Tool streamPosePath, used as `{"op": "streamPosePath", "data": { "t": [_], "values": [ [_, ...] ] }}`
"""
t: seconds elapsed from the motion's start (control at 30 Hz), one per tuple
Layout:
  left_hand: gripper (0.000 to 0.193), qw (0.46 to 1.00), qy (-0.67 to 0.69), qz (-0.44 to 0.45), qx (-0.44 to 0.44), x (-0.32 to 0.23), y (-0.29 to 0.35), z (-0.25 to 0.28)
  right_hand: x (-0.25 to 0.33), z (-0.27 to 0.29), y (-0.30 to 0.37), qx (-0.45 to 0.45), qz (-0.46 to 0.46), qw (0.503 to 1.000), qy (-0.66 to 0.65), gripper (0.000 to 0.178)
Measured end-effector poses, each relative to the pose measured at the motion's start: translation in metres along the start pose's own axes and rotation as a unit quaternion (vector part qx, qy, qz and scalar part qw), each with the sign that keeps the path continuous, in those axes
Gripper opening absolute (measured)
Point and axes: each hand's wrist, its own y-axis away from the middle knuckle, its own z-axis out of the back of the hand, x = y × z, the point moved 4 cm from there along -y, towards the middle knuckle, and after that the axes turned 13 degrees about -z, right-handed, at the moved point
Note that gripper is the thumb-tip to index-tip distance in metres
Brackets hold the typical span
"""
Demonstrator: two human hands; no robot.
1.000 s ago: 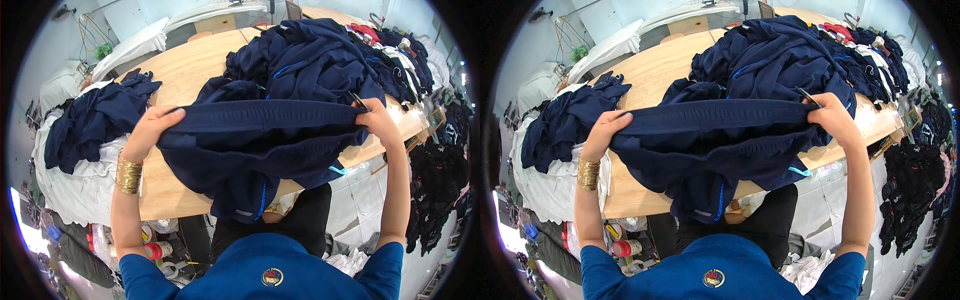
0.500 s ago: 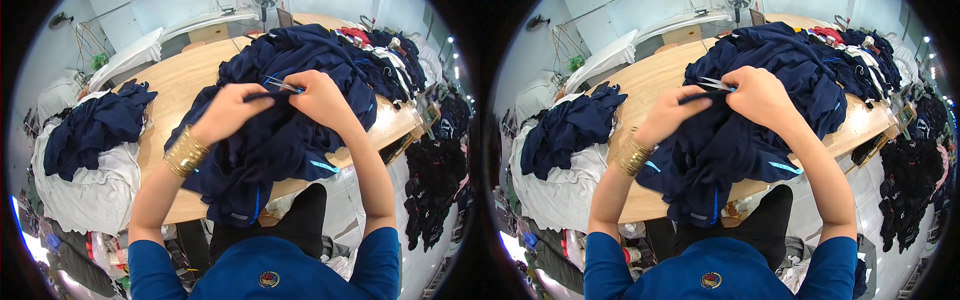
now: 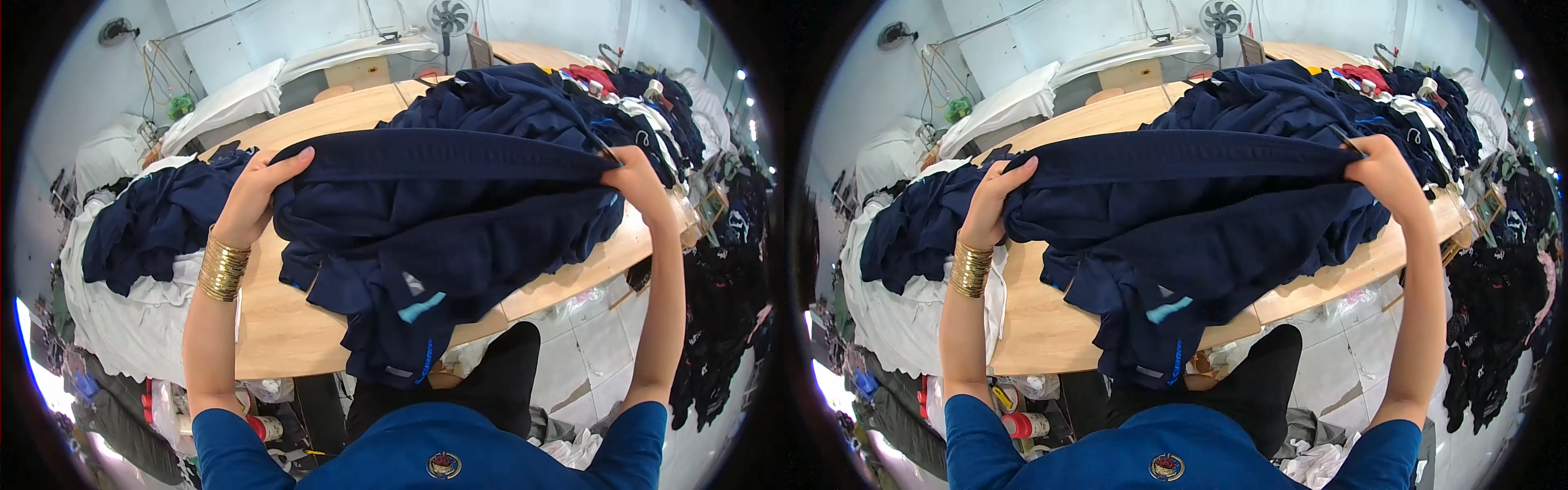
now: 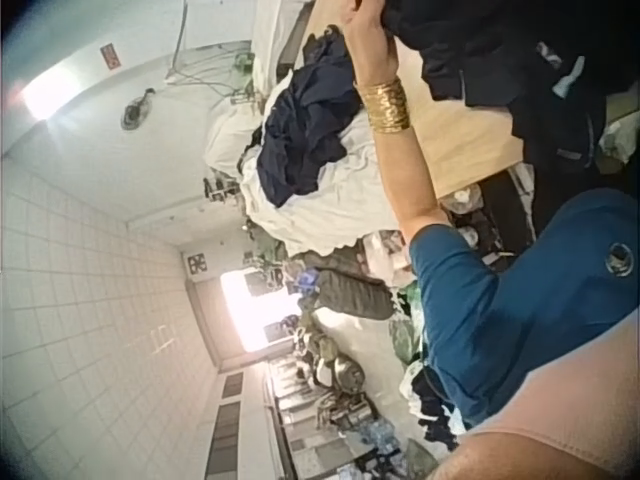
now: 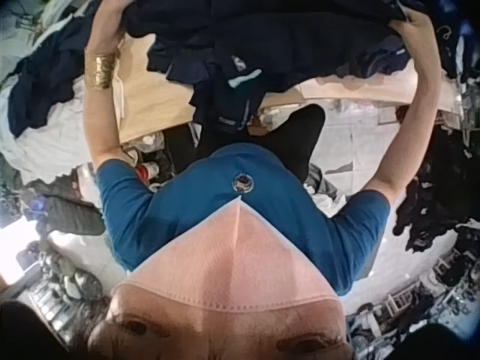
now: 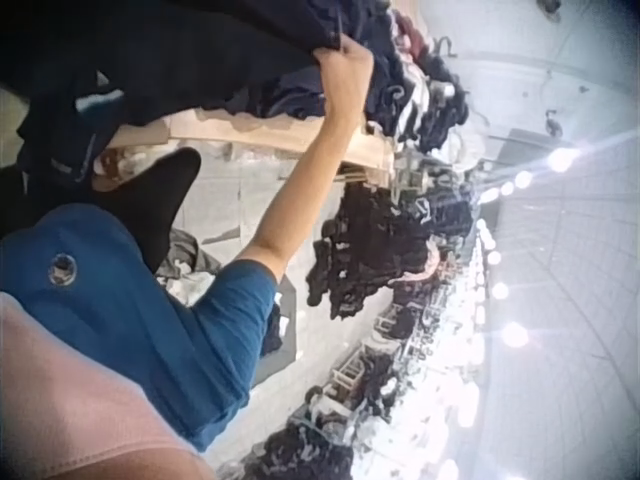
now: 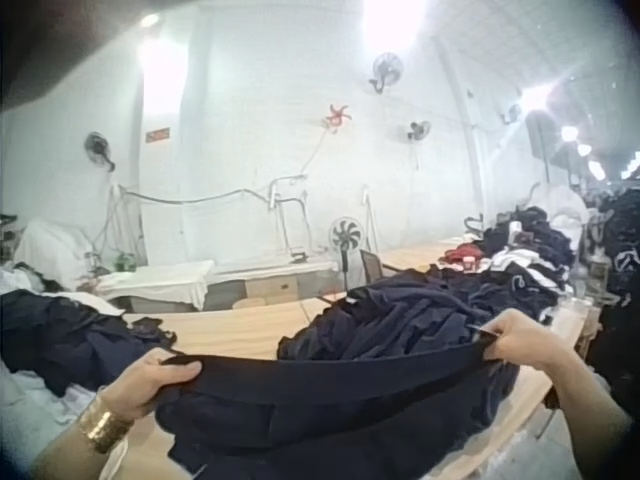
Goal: Trimming loose threads from navy blue garments using thread snips.
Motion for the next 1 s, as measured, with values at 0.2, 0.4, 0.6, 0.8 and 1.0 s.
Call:
{"op": "streamPosePath", "data": {
  "t": [0.2,0.4,0.6,0.8,1.0],
  "values": [
    [0.029,0.999,-0.026,-0.029,0.027,-0.003,0.008,0.006,0.011,0.002,0.013,0.024,-0.11,0.993,-0.042,0.007],
    [0.03,0.998,-0.032,-0.036,0.033,-0.004,0.007,-0.003,-0.006,0.006,0.007,0.028,-0.143,0.987,-0.073,0.008],
    [0.029,0.999,0.004,-0.025,0.038,-0.001,0.012,-0.003,0.002,0.0,0.012,0.019,-0.144,0.987,-0.066,0.009],
    [0.021,1.0,-0.013,0.006,0.016,0.011,0.008,0.013,-0.002,-0.003,0.011,0.074,-0.147,0.984,-0.067,0.006],
    [0.035,0.92,-0.359,-0.094,0.127,0.019,-0.003,-0.004,0.028,-0.028,0.024,0.116,-0.139,0.978,-0.105,0.004]
  ]
}}
